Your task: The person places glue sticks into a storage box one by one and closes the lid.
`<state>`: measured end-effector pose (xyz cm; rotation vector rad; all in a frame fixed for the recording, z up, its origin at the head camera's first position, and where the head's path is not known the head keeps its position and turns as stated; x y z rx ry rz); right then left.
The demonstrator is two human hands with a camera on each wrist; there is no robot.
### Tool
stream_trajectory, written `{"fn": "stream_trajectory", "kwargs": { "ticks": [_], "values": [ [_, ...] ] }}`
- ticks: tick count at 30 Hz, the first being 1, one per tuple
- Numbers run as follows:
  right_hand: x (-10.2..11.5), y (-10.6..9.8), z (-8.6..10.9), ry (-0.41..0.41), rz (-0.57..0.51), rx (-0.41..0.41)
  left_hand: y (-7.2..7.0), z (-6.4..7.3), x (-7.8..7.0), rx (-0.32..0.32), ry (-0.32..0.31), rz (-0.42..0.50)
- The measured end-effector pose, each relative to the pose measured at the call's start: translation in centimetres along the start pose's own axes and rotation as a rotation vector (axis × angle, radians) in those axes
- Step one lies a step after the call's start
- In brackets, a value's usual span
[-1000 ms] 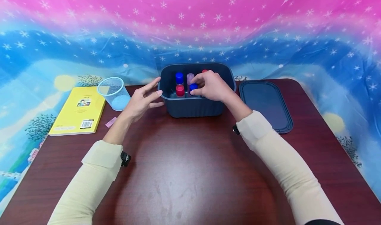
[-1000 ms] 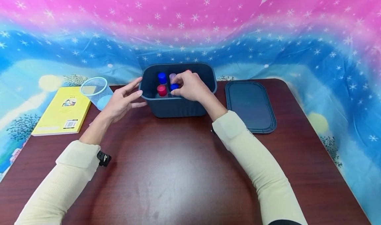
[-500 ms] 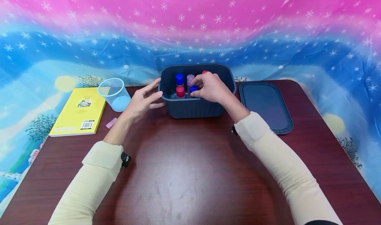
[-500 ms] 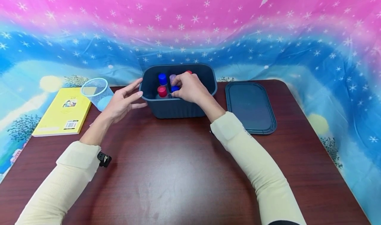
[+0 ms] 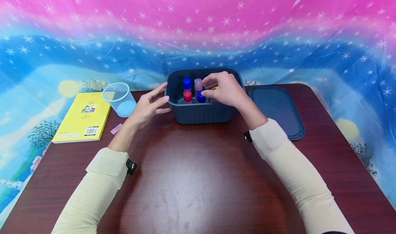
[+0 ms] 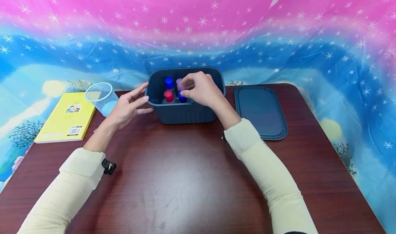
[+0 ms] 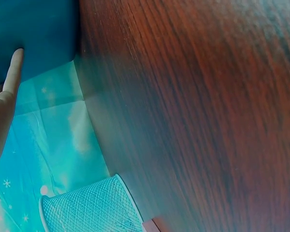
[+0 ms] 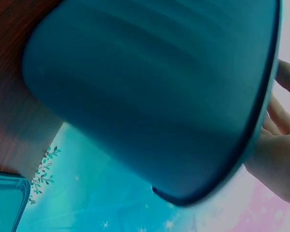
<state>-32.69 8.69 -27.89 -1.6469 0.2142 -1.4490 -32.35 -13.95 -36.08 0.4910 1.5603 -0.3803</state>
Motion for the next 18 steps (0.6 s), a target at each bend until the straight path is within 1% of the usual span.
{"fn": "stream_trajectory", "kwargs": {
  "ticks": [3,8,14,18],
  "values": [
    [-0.1,-0.9,0.9,-0.018,-0.019,-0.035,0.0,0.0,0.0,0.001,0.0,0.004],
    [-0.9,-2.0,2.3,-0.035,-0.051,-0.087,0.0,-0.1,0.0,-0.004,0.003,0.012],
    [-2.3,-3.0,3.7,-0.016,-0.038,-0.119,0.0,-0.2,0.1,-0.005,-0.004,0.024],
    [-3.4,-4.2,5.0,-0.011,-0.046,-0.163,0.0,-0.2,0.0,-0.003,0.001,0.024]
  ]
}}
Point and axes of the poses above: each hand's wrist, its own z-axis away from the middle knuckle, its own y-axis out of the palm, x = y × z, the point moved 9 cm from there along -z, towards the middle knuckle, and after that the axes turned 11 degrees about x, right-handed, at the moved point
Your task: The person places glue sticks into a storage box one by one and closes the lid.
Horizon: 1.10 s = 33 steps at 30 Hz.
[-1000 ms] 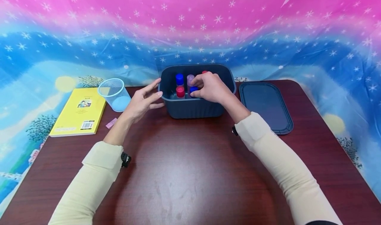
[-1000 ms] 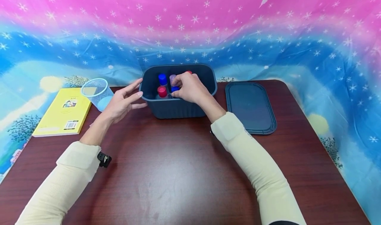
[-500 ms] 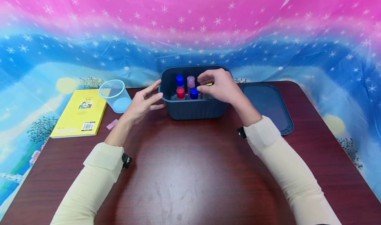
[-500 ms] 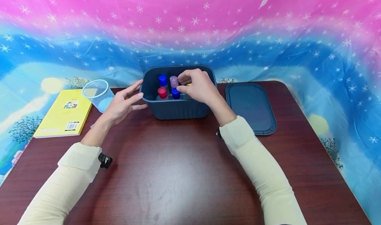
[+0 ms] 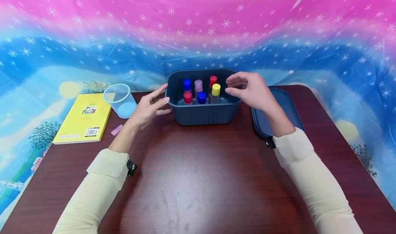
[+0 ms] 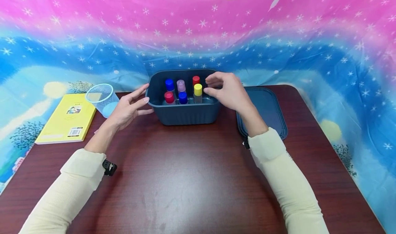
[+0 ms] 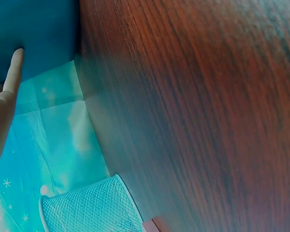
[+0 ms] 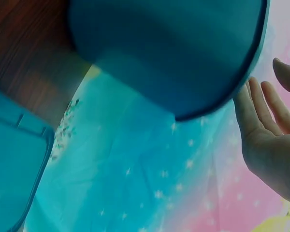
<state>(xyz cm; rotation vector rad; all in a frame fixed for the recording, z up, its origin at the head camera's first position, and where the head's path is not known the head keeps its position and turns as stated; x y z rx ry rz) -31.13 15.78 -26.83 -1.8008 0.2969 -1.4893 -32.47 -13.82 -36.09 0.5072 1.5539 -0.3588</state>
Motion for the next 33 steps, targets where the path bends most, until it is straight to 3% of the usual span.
{"fn": "stream_trajectory", "kwargs": {
  "ticks": [11,21,33],
  "values": [
    [-3.7,-4.0,2.8,0.074,0.019,-0.078,0.0,0.1,-0.1,-0.005,-0.007,-0.002],
    [-11.4,-7.0,4.5,0.219,-0.038,-0.089,0.0,0.1,0.2,-0.008,-0.025,0.005],
    [-19.8,-9.6,6.1,0.335,-0.158,-0.069,0.1,0.1,-0.1,-0.009,-0.032,0.001]
  ]
}}
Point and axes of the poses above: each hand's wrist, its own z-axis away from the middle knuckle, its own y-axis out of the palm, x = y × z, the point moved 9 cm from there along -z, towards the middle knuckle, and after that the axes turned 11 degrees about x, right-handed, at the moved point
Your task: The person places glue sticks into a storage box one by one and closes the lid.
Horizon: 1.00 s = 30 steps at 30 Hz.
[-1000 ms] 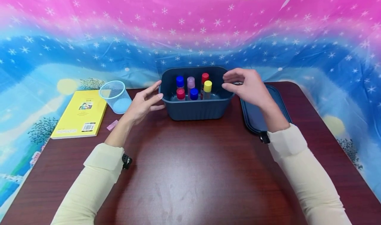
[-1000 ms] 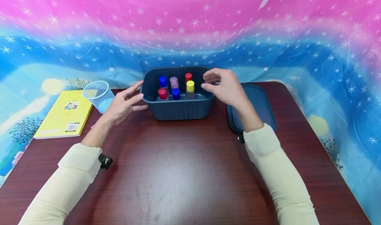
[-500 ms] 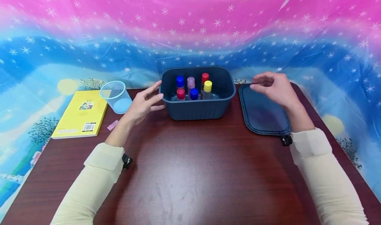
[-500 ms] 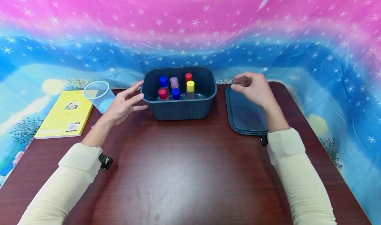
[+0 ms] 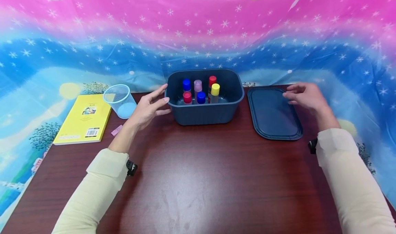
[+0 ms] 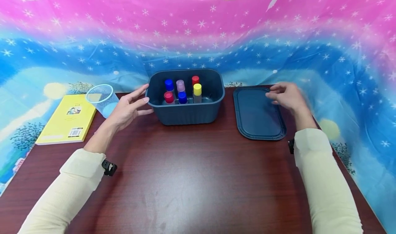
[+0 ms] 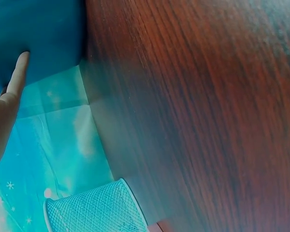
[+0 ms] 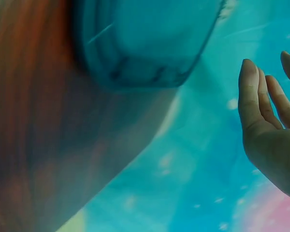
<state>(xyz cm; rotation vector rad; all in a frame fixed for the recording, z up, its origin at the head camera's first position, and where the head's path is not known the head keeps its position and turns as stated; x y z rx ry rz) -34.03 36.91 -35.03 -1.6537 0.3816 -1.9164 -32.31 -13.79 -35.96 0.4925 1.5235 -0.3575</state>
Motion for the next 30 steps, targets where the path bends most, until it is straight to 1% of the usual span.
{"fn": "stream_trajectory", "kwargs": {
  "ticks": [2,6,13,18,23,30],
  "values": [
    [-1.3,-0.5,-0.1,0.026,-0.011,0.005,0.0,0.0,0.0,0.001,-0.003,-0.005],
    [-3.4,-1.0,0.0,0.087,0.011,0.015,0.0,0.0,0.0,0.002,-0.006,-0.006],
    [-6.0,-1.4,0.3,0.15,0.058,0.024,-0.1,0.0,0.0,-0.002,-0.007,-0.005],
    [-7.8,-1.1,0.4,0.185,0.049,0.084,-0.1,-0.1,0.1,-0.001,-0.005,-0.001],
    [-8.8,-0.9,0.2,0.202,0.047,0.135,-0.1,0.0,0.0,0.0,0.004,0.005],
    [-8.7,-0.5,0.0,0.201,0.074,0.187,-0.1,0.0,0.0,0.001,0.005,0.0]
  ]
}}
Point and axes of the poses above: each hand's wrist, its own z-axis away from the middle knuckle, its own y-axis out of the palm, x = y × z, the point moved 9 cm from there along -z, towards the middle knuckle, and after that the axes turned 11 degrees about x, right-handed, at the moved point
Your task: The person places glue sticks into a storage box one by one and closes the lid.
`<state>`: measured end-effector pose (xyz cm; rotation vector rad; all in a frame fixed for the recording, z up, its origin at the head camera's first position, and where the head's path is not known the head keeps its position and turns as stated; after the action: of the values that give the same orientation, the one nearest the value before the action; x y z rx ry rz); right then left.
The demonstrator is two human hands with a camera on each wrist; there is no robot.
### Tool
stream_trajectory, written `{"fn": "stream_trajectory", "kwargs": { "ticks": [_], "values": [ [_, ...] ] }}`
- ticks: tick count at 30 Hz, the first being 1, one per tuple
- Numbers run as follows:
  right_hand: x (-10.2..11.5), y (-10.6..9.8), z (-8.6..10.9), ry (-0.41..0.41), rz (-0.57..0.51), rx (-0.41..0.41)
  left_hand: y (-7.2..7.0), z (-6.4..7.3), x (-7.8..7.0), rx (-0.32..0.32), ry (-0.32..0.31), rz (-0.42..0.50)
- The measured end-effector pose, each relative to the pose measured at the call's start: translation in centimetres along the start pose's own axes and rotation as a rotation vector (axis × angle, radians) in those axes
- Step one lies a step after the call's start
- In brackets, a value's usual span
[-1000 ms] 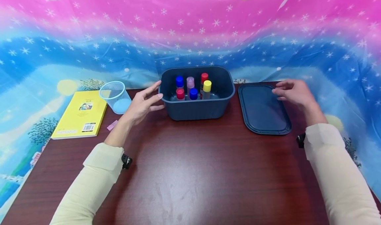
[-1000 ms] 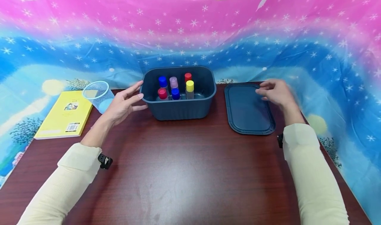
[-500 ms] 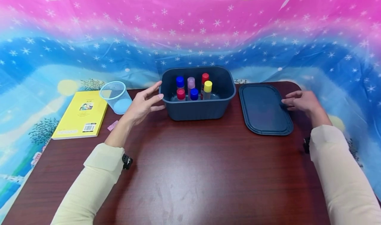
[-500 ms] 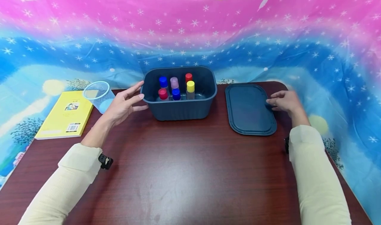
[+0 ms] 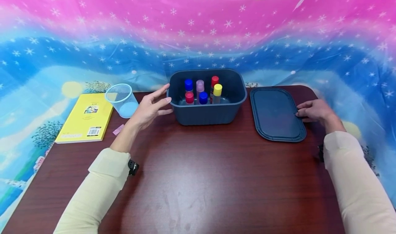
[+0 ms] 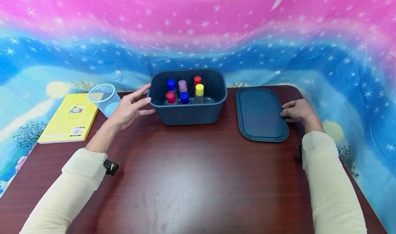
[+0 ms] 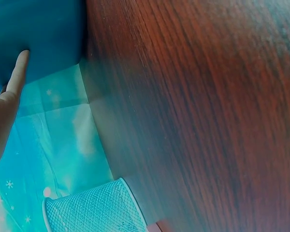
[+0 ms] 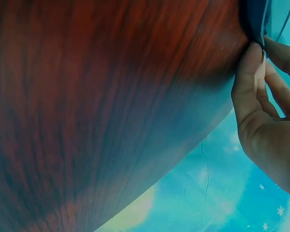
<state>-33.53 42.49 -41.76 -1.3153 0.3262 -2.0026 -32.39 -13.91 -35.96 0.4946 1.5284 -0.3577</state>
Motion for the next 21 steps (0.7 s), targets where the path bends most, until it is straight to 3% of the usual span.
{"fn": "stream_trajectory", "kwargs": {
  "ticks": [5,9,15,21],
  "values": [
    [0.0,0.2,0.1,0.004,-0.015,0.033,0.1,-0.1,0.0,0.004,-0.003,0.003],
    [-0.1,0.4,0.1,0.012,-0.111,0.076,0.1,-0.1,0.0,0.004,-0.002,0.001],
    [0.5,0.5,0.4,-0.01,-0.396,0.138,0.0,0.0,0.0,0.007,0.004,0.007],
    [2.6,0.3,1.2,-0.13,-0.659,0.154,-0.1,-0.1,0.0,0.005,0.006,0.006]
  ]
}}
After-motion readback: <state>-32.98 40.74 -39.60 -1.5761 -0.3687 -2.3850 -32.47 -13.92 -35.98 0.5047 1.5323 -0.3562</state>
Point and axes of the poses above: each hand's wrist, its own z-axis away from the middle knuckle, its own y-axis out of the palm, x = y × z, the point moved 9 cm from there along -z, towards the middle knuckle, and after that the axes turned 11 degrees about x, right-handed, at the moved point
